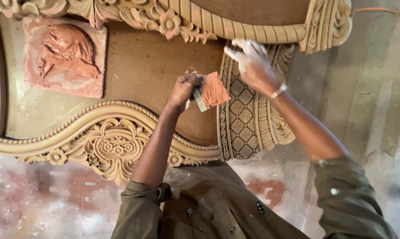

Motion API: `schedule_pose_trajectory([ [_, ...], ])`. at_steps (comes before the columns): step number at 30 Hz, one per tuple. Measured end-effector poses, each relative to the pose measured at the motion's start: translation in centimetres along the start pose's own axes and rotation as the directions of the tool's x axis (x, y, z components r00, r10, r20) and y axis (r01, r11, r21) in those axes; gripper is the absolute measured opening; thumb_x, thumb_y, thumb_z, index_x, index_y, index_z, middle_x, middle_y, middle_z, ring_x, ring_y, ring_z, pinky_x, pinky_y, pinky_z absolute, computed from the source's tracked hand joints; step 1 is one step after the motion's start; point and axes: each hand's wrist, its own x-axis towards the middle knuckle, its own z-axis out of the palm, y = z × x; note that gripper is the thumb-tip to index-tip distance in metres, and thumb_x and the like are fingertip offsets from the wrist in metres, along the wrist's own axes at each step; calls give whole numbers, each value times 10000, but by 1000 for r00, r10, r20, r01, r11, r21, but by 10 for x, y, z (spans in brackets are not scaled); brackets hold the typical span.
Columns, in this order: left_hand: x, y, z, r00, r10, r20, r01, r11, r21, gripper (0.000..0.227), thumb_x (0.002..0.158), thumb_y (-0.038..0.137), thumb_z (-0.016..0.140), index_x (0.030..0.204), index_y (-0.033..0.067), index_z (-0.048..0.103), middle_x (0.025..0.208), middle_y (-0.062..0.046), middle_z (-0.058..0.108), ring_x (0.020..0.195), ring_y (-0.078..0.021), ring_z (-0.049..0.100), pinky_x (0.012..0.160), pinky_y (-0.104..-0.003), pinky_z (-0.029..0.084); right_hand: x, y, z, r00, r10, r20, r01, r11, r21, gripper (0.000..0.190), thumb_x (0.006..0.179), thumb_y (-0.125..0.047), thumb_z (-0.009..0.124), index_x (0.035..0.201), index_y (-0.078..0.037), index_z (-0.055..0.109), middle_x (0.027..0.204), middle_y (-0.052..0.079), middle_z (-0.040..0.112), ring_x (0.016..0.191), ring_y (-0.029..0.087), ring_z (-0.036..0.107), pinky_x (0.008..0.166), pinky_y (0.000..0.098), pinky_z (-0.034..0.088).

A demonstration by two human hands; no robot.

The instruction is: The person applies pinkish putty to the carved surface of a wooden furniture piece using a small metal spatula. They repeatedly scoop the putty from a square tile and spread it into the intricate grooves and patterns of the wood, smoothing the surface with the tool.

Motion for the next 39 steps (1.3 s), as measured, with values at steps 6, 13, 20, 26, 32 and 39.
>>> schedule_pose_trajectory([
  [6,8,-3,17,995,41,86,-52,989,136,254,1007,218,578,848,36,658,638,13,540,497,-85,425,430,-274,307,-54,-51,-51,993,-41,111,1,941,339,425,1024,-277,601,1419,-120,619,1537,160,479,1412,344,420,1206,453,300],
  [13,3,10,37,998,16,66,-35,955,296,247,953,212,558,892,69,749,629,19,577,511,-79,479,443,-256,368,-73,-52,-42,990,-138,-41,144,960,240,369,989,-304,627,1315,-145,694,1546,144,498,1456,360,380,1217,477,282],
  [20,13,-17,31,999,43,3,-43,969,244,289,1014,239,546,846,48,683,644,10,573,510,-90,487,447,-267,383,-52,29,-15,975,154,-158,-47,845,533,277,1076,-282,572,1267,-139,712,1435,86,641,1375,266,569,1220,460,411],
  [26,9,-27,32,1000,29,3,-29,981,191,239,968,189,542,835,71,702,648,20,576,513,-80,483,443,-263,365,-22,92,-13,954,104,-280,-140,984,-111,227,1074,-96,620,1257,-125,749,1210,120,698,1136,298,624,1007,468,480],
  [32,21,-41,38,999,45,9,-46,990,137,226,970,185,566,838,62,703,647,16,573,510,-84,485,444,-265,370,-39,96,-12,970,-135,-204,54,933,-357,463,961,17,547,1369,-123,716,1346,165,637,1237,304,582,1047,433,430],
  [39,44,-55,89,997,15,82,-28,987,161,227,950,196,564,862,40,704,651,9,599,503,-91,503,430,-275,384,-28,107,-19,983,42,-181,-41,999,9,453,1020,44,522,1417,-99,686,1325,120,639,1235,273,575,1103,426,406],
])
